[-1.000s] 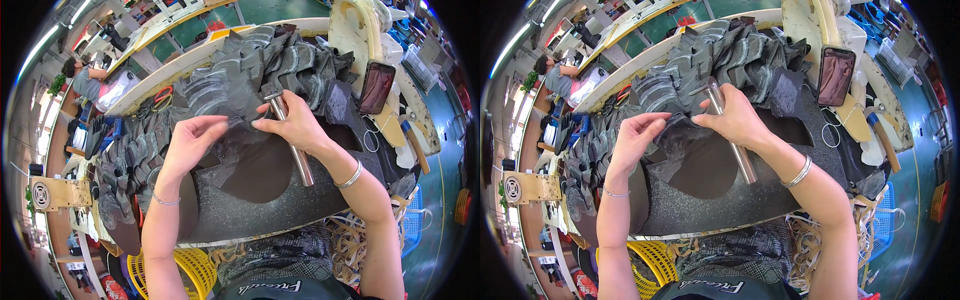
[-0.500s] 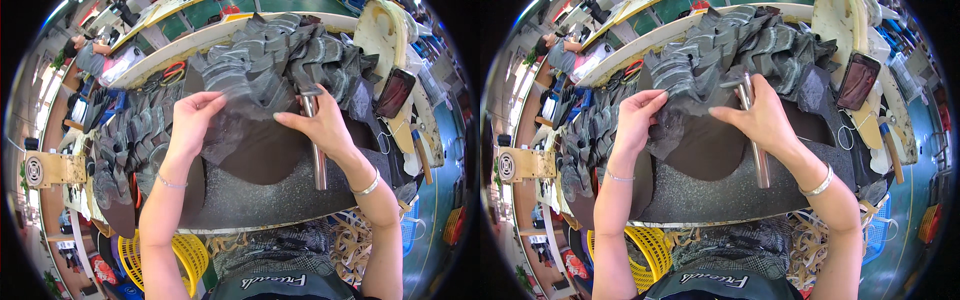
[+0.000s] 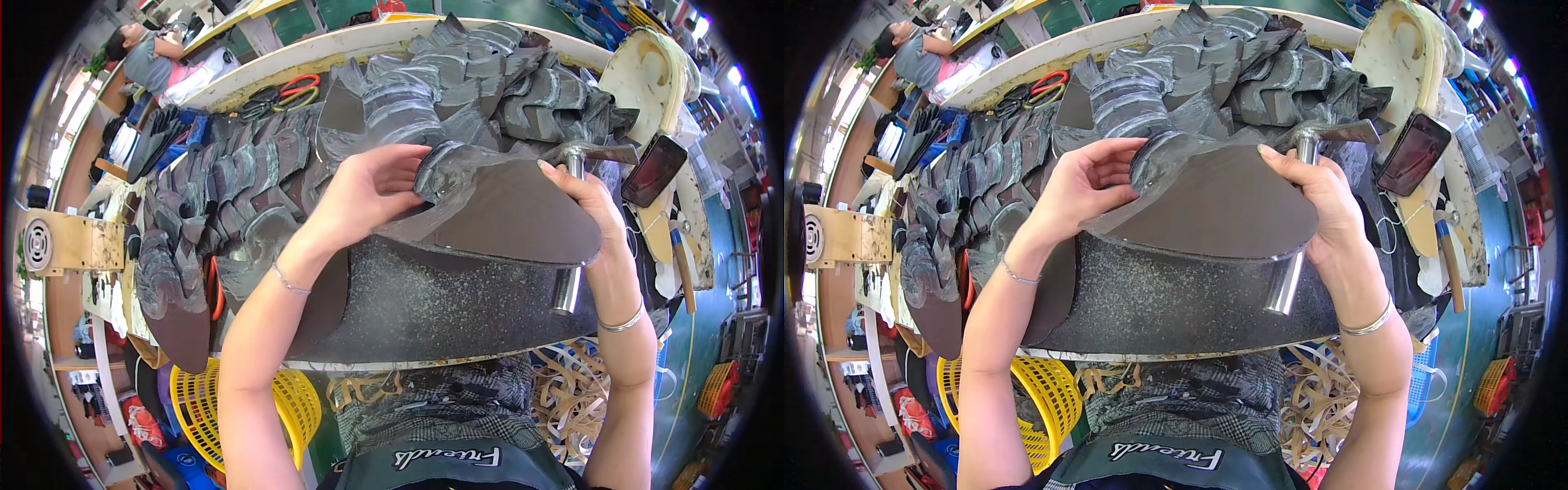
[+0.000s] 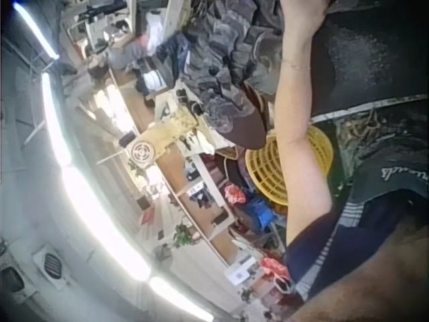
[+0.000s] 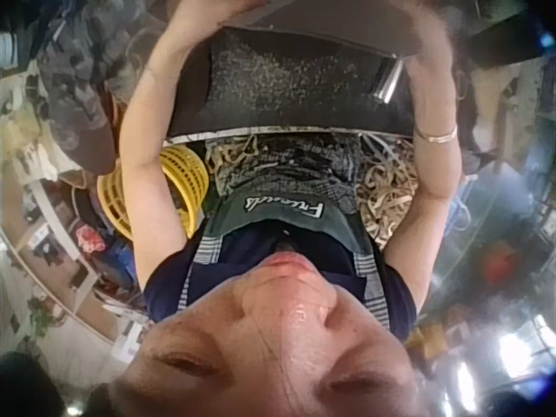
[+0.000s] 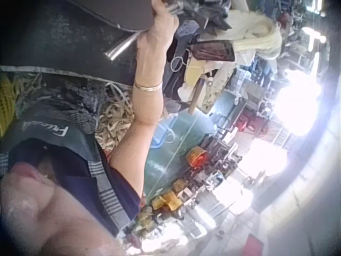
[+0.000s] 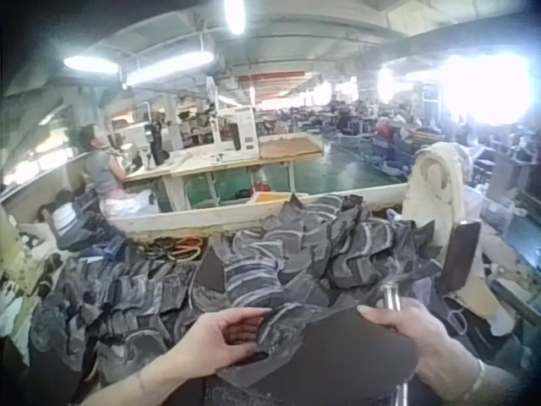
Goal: The person folds the edges of shoe upper components by hand and hammers the seams down using a hammer.
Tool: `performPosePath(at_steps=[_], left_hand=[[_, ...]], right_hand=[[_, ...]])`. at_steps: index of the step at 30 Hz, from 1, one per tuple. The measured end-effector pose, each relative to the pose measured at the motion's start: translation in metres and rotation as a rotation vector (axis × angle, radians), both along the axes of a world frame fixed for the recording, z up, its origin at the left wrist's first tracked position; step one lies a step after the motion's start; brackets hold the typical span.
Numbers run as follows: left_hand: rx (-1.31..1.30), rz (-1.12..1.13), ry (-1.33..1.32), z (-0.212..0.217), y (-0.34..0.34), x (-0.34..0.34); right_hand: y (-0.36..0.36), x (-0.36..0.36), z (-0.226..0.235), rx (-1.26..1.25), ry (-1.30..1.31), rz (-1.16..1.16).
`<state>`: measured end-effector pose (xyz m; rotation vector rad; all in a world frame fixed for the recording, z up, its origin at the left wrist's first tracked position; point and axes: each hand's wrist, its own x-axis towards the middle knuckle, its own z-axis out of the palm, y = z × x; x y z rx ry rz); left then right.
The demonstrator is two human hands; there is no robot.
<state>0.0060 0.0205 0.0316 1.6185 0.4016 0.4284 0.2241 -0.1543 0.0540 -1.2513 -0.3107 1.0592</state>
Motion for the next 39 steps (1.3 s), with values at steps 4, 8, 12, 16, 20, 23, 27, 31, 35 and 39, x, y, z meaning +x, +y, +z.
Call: performPosePath(at_steps=[4,8,12,16,20,23,27,31,35,39], left_hand=[[0.135,0.099,0.065,-0.005,0.004,-0.002],[0.135,0.016,0.097,-0.008,0.011,-0.011],[0.043,0.014,0.152,0.004,0.005,-0.007],[0.124,0.19,0.129,0.002,-0.008,0.004],[0.049,0.305,0.144,0.008,-0.011,0.006],[-0.041,0.344,0.167,0.005,-0.005,0.004],[-0.151,0.292,0.132,0.002,0.003,0.003],[-0.284,0.287,0.131,0.013,0.005,0.011],[-0.311,0.237,0.197,0.016,0.016,0.008],[-0.358,0.235,0.212,0.011,0.019,0.014]], right_hand=[[0.0,0.002,0.002,-0.031,0.088,-0.059],[-0.009,0.019,-0.012,-0.028,-0.012,0.063],[-0.016,0.016,-0.007,-0.079,-0.152,0.115],[-0.014,0.008,-0.012,-0.086,-0.237,0.068],[-0.018,0.004,-0.014,-0.024,-0.247,0.084],[-0.016,0.001,-0.016,0.026,-0.295,0.115],[-0.013,0.0,-0.023,-0.017,-0.436,0.077],[-0.018,0.003,-0.03,0.04,-0.477,0.05],[-0.023,0.004,-0.025,0.03,-0.504,0.139],[-0.028,0.011,-0.03,0.01,-0.543,0.155]])
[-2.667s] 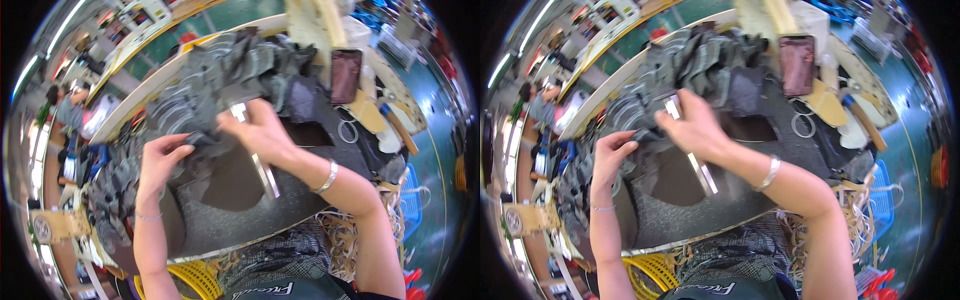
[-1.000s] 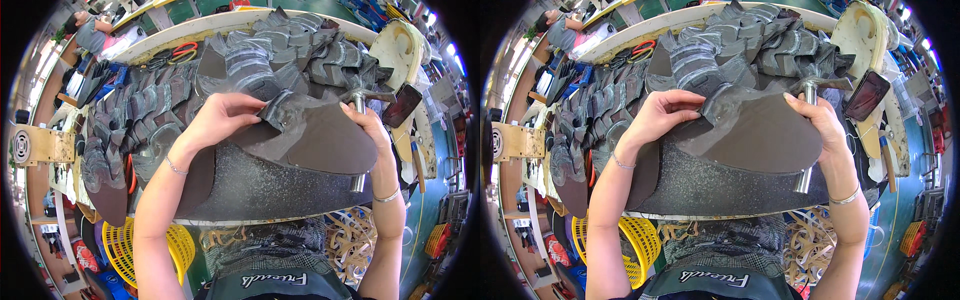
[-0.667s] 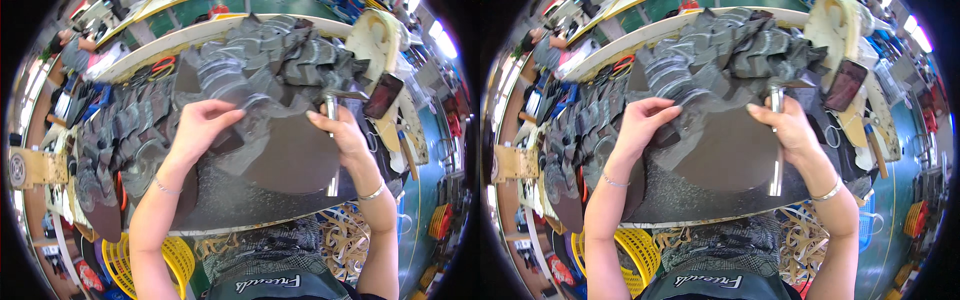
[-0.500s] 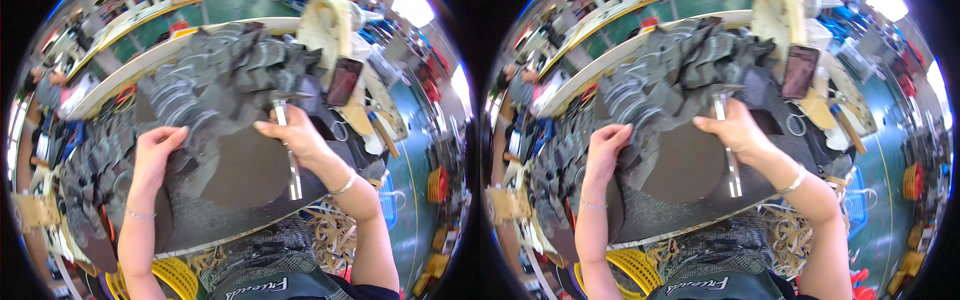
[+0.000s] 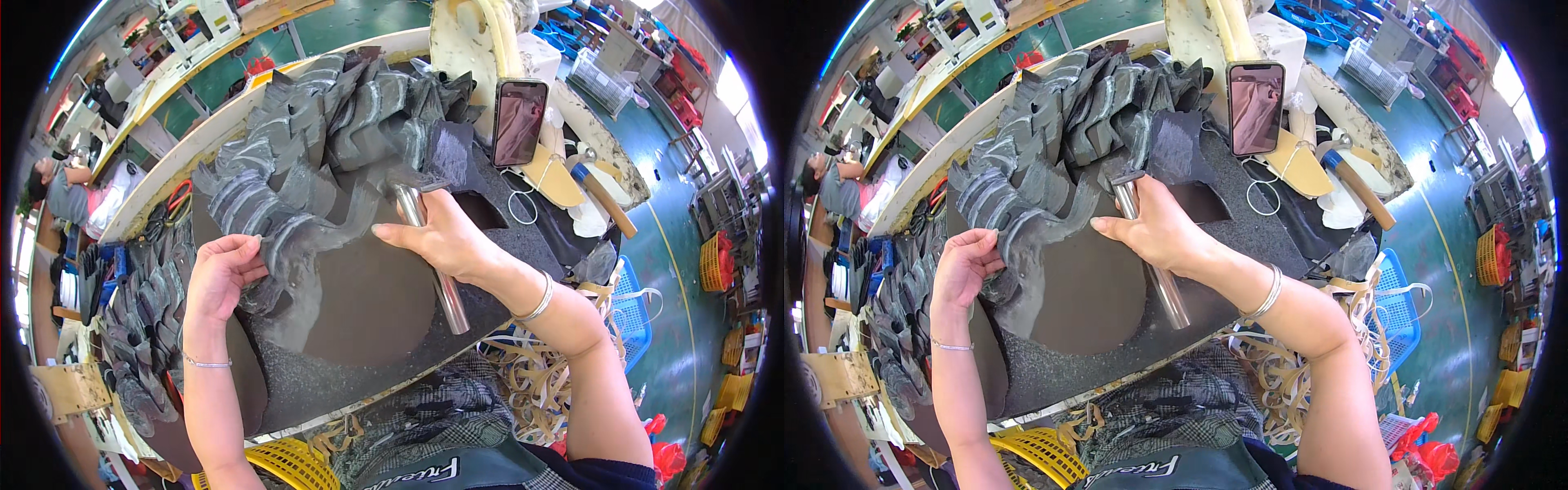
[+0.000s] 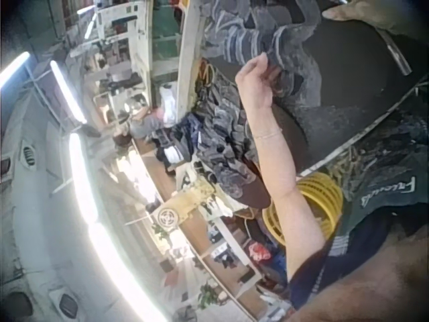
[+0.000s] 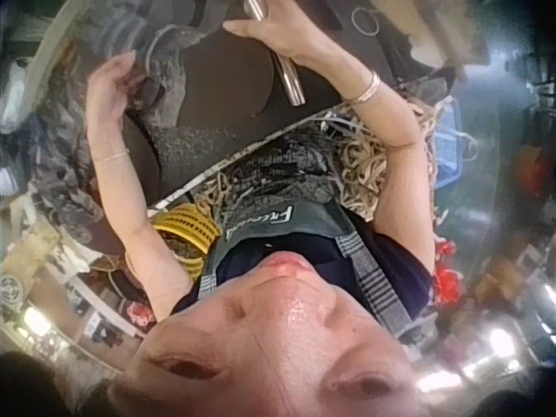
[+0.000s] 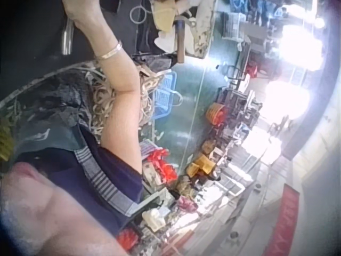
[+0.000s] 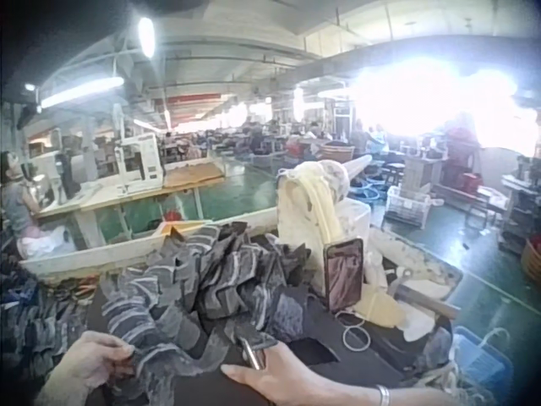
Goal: The person folds the edges of shoe upper components by hand and hammers the seams down using a hammer.
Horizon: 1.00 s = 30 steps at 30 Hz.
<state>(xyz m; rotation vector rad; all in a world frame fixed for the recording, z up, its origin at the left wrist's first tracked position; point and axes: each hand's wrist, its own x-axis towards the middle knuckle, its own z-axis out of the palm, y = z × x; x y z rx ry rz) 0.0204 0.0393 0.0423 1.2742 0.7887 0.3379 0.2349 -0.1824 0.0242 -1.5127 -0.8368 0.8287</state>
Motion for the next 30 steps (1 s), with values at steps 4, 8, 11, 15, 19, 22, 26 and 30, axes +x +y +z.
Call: performPosePath(at_steps=[4,8,11,15,19,22,26,30], left_hand=[[0.096,-0.021,0.015,-0.007,0.002,0.0],[0.138,-0.026,0.036,-0.007,0.002,0.003],[0.13,-0.044,0.019,-0.012,0.007,-0.001],[0.101,-0.078,0.004,-0.011,-0.001,0.005],[0.076,-0.076,-0.003,-0.011,-0.004,0.007],[0.027,-0.127,-0.045,-0.015,-0.005,0.004],[0.003,-0.131,-0.035,-0.016,-0.009,0.007],[0.003,-0.117,-0.067,-0.022,-0.004,0.009]], right_hand=[[-0.009,0.002,-0.001,0.046,-0.008,0.004],[-0.02,-0.001,0.007,0.042,0.031,0.005],[-0.03,-0.011,0.019,0.064,0.032,0.009],[-0.047,-0.013,0.017,0.083,-0.116,0.023],[-0.068,-0.018,0.009,0.072,-0.087,-0.026],[-0.083,-0.023,0.014,0.0,-0.13,-0.047],[-0.098,-0.03,0.018,0.033,-0.179,-0.082],[-0.115,-0.034,0.016,0.038,-0.193,-0.122]])
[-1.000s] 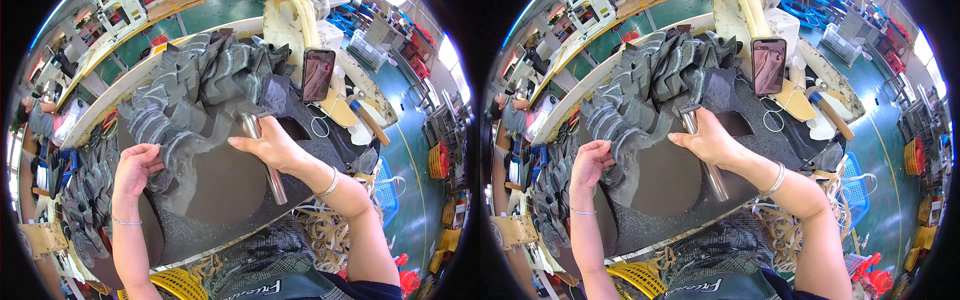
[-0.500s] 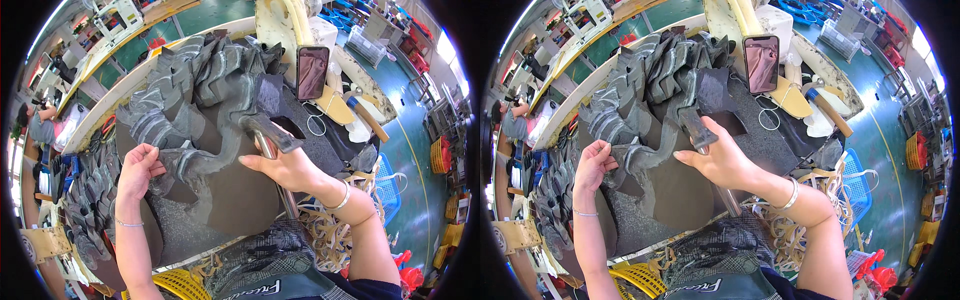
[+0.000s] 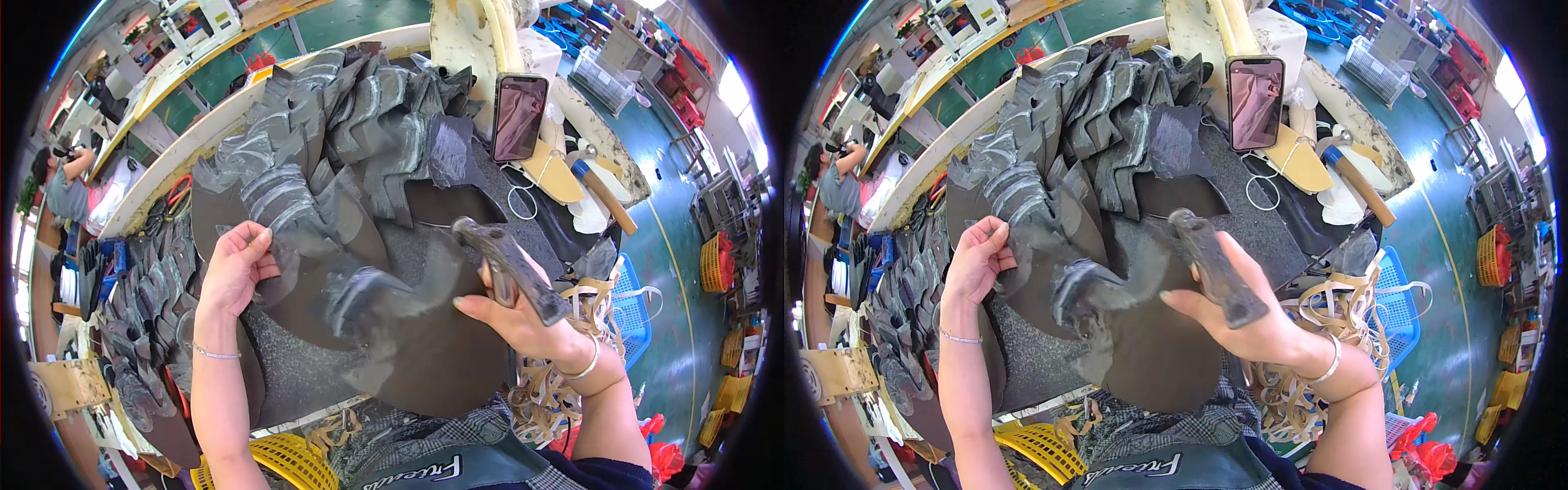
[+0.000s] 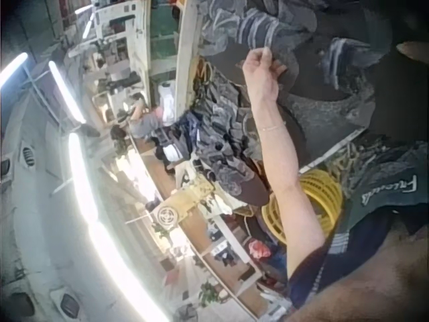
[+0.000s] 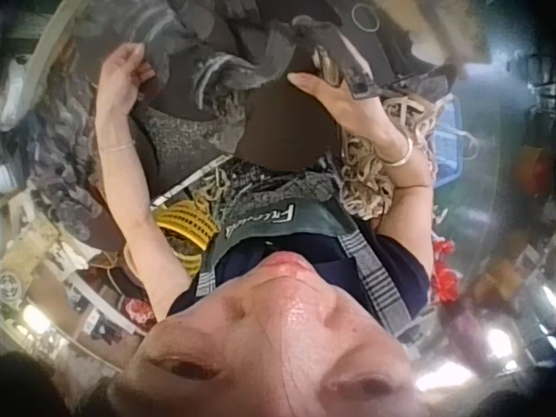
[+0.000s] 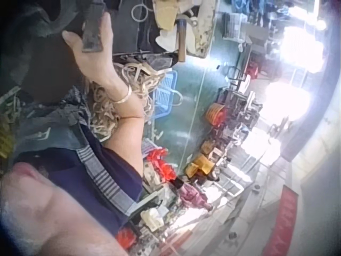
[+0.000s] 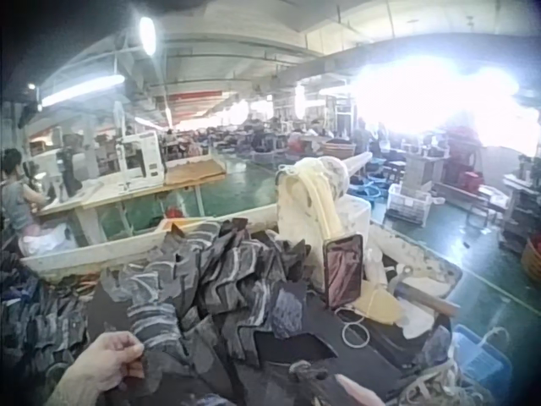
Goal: The person folds the edges of shoe upper components by hand and hammers the seams down using a hammer.
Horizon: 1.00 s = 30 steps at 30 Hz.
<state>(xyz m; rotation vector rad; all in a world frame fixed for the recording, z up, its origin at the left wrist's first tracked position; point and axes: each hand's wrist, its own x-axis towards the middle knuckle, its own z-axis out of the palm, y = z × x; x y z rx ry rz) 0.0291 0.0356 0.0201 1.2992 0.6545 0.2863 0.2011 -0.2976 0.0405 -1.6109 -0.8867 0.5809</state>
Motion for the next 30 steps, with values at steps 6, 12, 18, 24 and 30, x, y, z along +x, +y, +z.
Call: performPosePath(at_steps=[6,12,18,24,30], left_hand=[[0.032,0.076,-0.01,0.013,0.012,-0.008],[0.318,0.237,-0.11,0.031,-0.027,0.019],[0.903,0.466,0.177,-0.012,0.039,0.014],[0.875,0.352,0.042,0.014,0.022,0.021],[1.255,0.393,-0.002,0.057,-0.046,0.03]], right_hand=[[-0.033,-0.004,0.012,-0.075,0.115,0.003],[-0.056,-0.01,-0.008,-0.116,0.201,-0.122],[-0.039,-0.016,-0.01,-0.126,0.225,-0.109],[-0.036,-0.008,-0.012,-0.136,0.184,-0.085],[-0.031,-0.012,-0.02,-0.148,0.257,-0.185]])
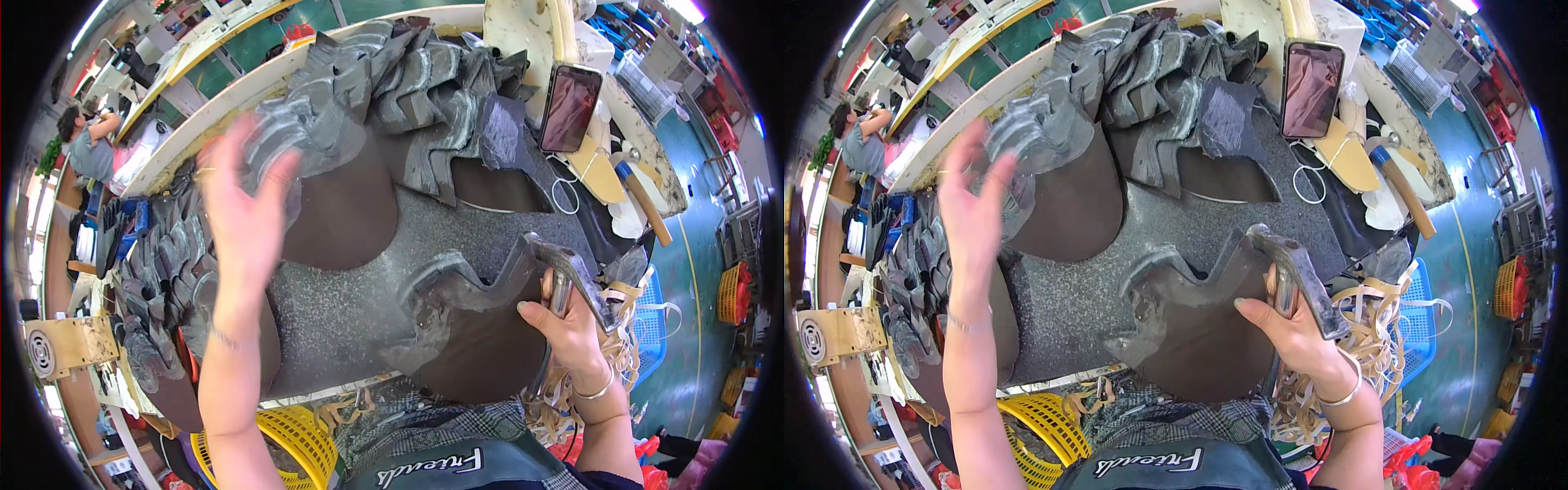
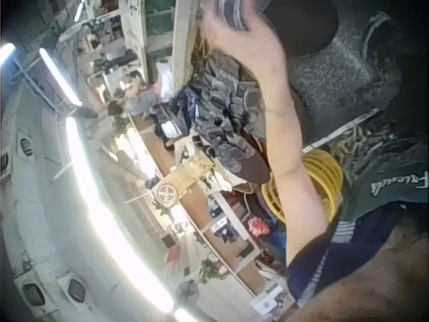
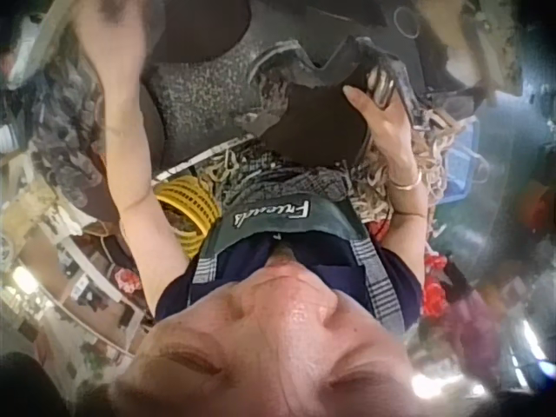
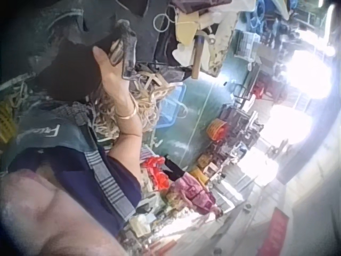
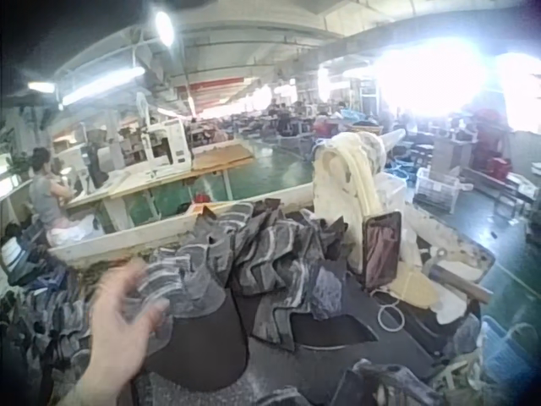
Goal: The person folds the edges of shoe upper components by hand and hammers the seams down using a hammer.
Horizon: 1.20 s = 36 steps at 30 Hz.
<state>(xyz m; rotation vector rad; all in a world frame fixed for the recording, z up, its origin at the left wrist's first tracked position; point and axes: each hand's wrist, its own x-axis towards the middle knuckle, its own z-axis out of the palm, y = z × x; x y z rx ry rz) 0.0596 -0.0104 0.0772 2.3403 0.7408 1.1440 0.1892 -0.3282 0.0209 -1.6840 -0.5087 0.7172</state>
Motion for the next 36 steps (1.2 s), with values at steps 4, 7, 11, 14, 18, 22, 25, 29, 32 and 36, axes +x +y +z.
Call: performPosePath(at_steps=[4,7,11,14,18,22,25,29,32,36], left_hand=[[-1.066,-0.556,0.382,-0.029,-0.063,-0.015],[-1.265,-0.688,0.424,-0.02,-0.079,-0.024],[-1.248,-0.59,0.383,-0.03,-0.093,-0.037],[-0.818,-0.357,0.494,-0.041,-0.09,-0.049],[-0.079,-0.355,0.526,-0.049,-0.093,-0.049],[-0.197,-0.301,0.519,-0.063,-0.094,-0.041],[0.034,-0.253,0.419,-0.074,-0.099,-0.042],[0.59,-0.908,0.207,-0.074,-0.11,-0.054],[0.343,-0.857,0.147,-0.076,-0.103,-0.053],[-0.104,-0.491,0.175,-0.089,-0.1,-0.043]], right_hand=[[0.008,-0.006,-0.004,0.124,0.142,0.017],[0.002,-0.01,0.001,0.155,0.085,0.052],[-0.002,-0.018,0.007,0.084,-0.059,-0.008],[-0.006,-0.013,0.007,0.038,-0.32,-0.035],[-0.023,-0.016,0.02,0.05,-0.169,0.014],[-0.003,-0.006,0.032,-0.18,-0.435,0.668],[0.006,-0.004,0.021,-0.228,-0.366,0.808],[0.007,-0.008,0.018,-0.202,-0.388,0.82],[0.008,-0.008,0.017,-0.255,-0.389,0.852],[0.008,-0.007,0.015,-0.245,-0.315,0.824]])
